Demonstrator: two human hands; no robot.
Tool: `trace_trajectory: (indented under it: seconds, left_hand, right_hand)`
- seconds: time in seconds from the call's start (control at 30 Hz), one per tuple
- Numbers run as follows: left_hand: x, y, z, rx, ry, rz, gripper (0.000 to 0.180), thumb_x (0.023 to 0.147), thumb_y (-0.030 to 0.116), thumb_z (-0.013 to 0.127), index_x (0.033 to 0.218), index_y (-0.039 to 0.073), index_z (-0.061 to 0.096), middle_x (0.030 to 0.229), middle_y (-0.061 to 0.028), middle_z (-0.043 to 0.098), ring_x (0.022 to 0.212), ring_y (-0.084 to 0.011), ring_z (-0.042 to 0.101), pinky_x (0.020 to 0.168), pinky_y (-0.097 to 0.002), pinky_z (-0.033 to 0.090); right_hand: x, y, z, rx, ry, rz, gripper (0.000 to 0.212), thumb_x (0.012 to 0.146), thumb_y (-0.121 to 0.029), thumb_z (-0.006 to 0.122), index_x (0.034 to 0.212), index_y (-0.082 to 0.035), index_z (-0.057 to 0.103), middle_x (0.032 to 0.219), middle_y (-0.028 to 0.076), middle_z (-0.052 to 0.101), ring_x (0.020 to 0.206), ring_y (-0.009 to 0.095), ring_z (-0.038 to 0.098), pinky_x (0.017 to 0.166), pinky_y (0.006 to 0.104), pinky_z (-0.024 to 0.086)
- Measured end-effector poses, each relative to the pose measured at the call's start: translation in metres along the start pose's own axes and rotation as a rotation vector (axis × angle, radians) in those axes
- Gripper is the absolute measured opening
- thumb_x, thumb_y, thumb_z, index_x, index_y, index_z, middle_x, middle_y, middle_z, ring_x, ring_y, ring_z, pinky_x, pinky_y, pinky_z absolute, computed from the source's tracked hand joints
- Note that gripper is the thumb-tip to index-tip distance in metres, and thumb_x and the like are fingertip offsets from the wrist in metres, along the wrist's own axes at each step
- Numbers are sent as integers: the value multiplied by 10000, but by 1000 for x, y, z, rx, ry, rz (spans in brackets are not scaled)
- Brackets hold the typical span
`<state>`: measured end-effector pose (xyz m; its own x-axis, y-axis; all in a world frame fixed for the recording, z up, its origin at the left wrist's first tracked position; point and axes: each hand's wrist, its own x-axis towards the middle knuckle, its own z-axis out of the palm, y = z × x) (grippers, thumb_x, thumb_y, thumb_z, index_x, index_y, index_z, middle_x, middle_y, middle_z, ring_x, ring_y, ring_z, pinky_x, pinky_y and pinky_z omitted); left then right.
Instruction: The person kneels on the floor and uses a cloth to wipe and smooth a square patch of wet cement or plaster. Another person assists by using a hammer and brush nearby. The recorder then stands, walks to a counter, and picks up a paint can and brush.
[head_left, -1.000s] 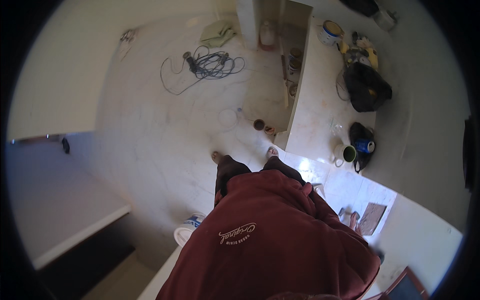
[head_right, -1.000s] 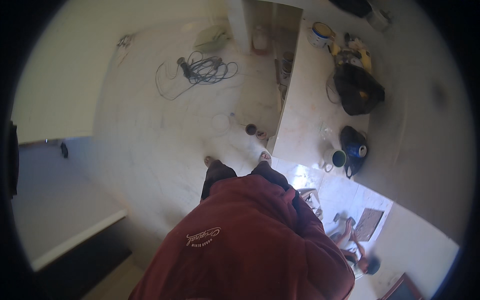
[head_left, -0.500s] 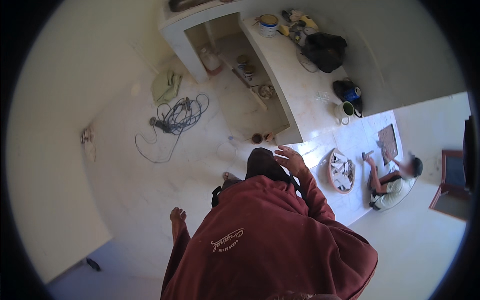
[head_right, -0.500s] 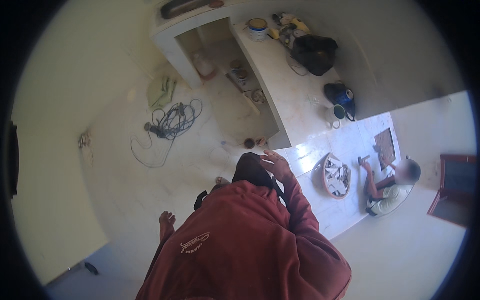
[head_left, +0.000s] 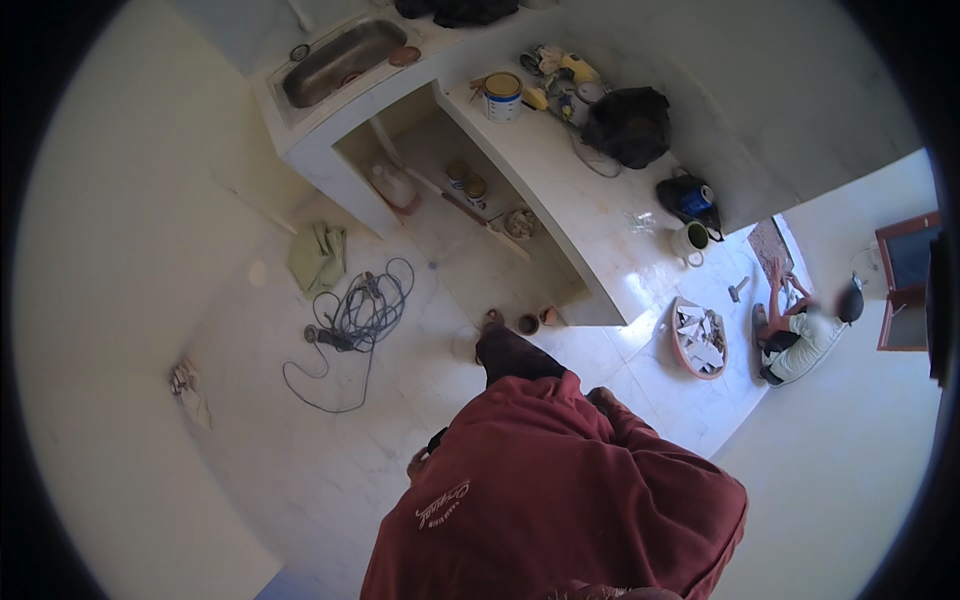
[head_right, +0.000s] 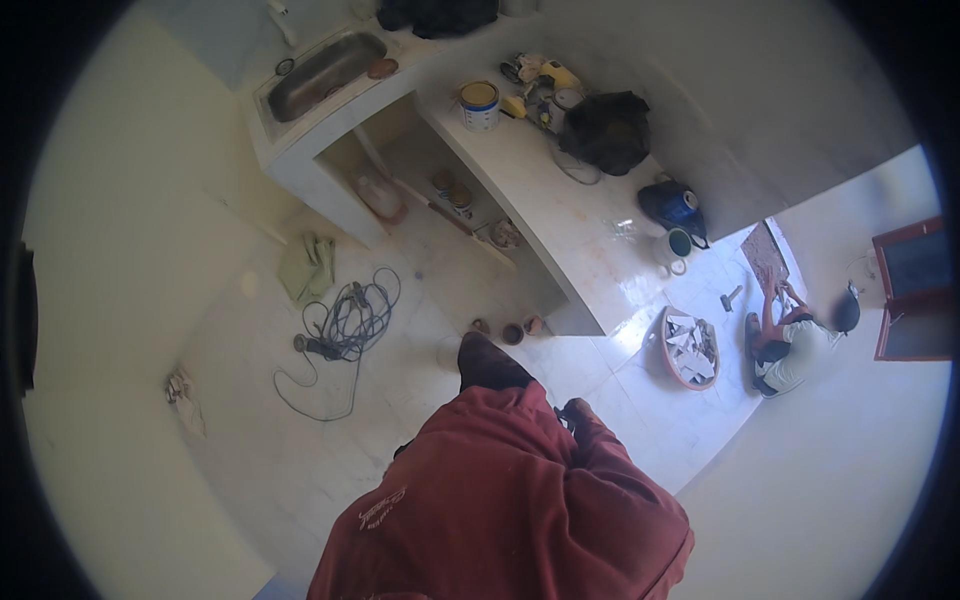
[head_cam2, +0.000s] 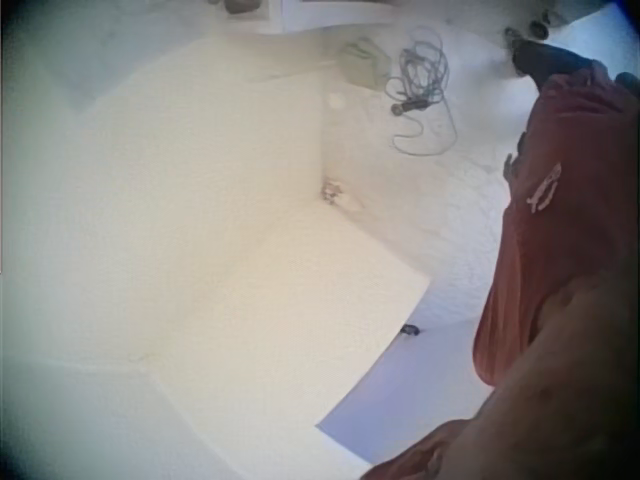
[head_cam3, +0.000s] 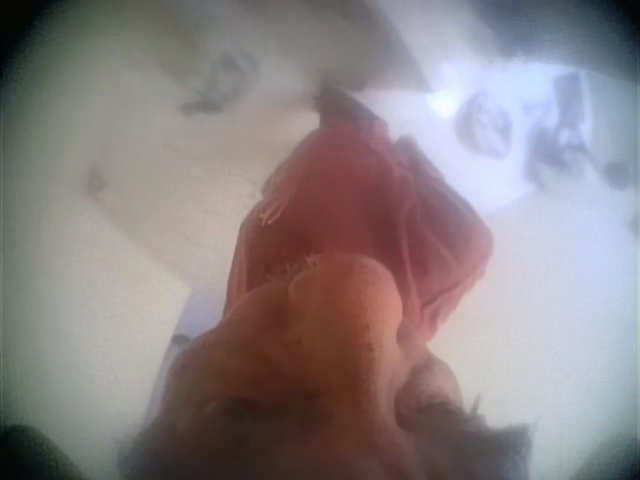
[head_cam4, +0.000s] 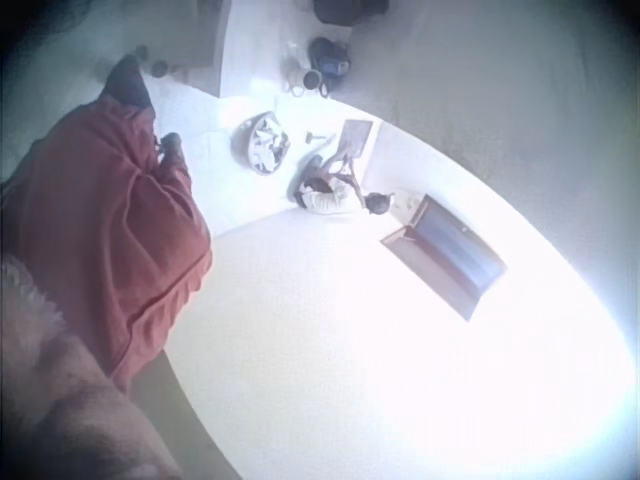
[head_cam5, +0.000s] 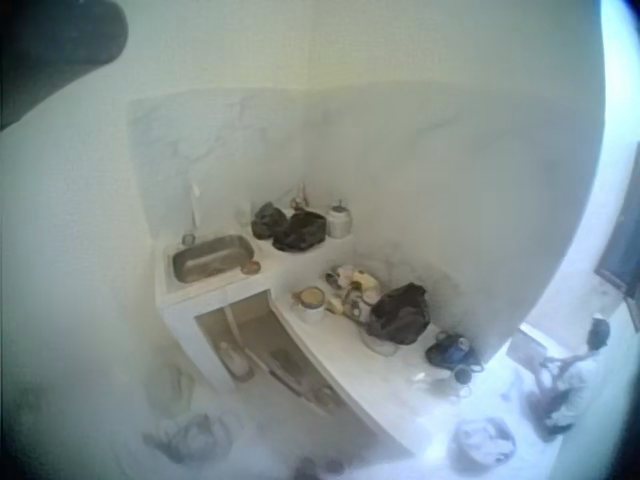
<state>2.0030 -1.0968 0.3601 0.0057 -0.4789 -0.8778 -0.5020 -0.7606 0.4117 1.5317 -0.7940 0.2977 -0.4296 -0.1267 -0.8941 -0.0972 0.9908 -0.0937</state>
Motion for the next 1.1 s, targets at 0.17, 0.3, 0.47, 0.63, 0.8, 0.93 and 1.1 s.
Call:
trace_trajectory:
  seconds: [0.17, 0.3, 0.47, 0.63, 0.8, 0.93, 1.1]
  left_hand:
    - [2, 43, -17, -40, -7, -85, 533, 860, 171, 826, 1366, 102, 672, 957, -59, 757, 813, -175, 707, 727, -325, 609]
    - [-4, 85, -32, -74, 20, -120, 518, 881, 174, 806, 1374, 108, 663, 989, -78, 756, 828, -205, 717, 733, -351, 617]
    - [-14, 90, -47, -14, 37, -187, 499, 906, 177, 780, 1384, 116, 650, 1029, -103, 755, 847, -243, 728, 741, -384, 626]
    - [15, 117, -41, 72, -67, -186, 480, 932, 179, 754, 1395, 124, 638, 1070, -127, 753, 866, -281, 740, 748, -417, 636]
    - [63, 161, -86, 110, -99, -183, 462, 957, 182, 728, 1405, 131, 626, 1110, -152, 752, 886, -319, 752, 756, -449, 646]
    - [138, 255, -142, 18, -46, -143, 447, 978, 184, 708, 1413, 137, 616, 1143, -171, 751, 901, -349, 761, 762, -476, 654]
    - [203, 376, -220, -64, 74, 131, 499, 1006, 153, 660, 1490, 120, 542, 1176, -180, 738, 866, -351, 756, 726, -478, 658]
  right_hand:
    - [48, -62, -31, -76, 32, -293, 241, 959, -280, 582, 937, -82, 718, 974, 148, 707, 863, 311, 697, 682, 415, 543]
    - [120, -104, -94, -1110, 855, -945, 212, 961, -270, 583, 992, -87, 686, 1008, 129, 683, 849, 283, 669, 638, 391, 516]
    - [108, -213, -194, 259, 369, -735, 311, 990, -283, 599, 1208, -81, 692, 1052, 106, 718, 839, 225, 680, 656, 358, 538]
    - [15, -252, -199, 524, 272, -520, 404, 1019, -320, 568, 1271, -28, 690, 957, 95, 752, 835, 193, 720, 690, 339, 575]
    - [-6, -170, -84, 511, 237, -290, 354, 1027, -326, 577, 1147, -25, 719, 913, 101, 738, 777, 170, 702, 622, 326, 559]
    - [-48, -79, 48, 642, 275, -316, 294, 985, -322, 581, 883, -85, 721, 693, 37, 665, 585, 159, 607, 527, 362, 484]
    - [-83, -131, 105, 506, 157, -114, 286, 982, -322, 586, 915, -82, 726, 718, 39, 675, 607, 156, 616, 545, 357, 492]
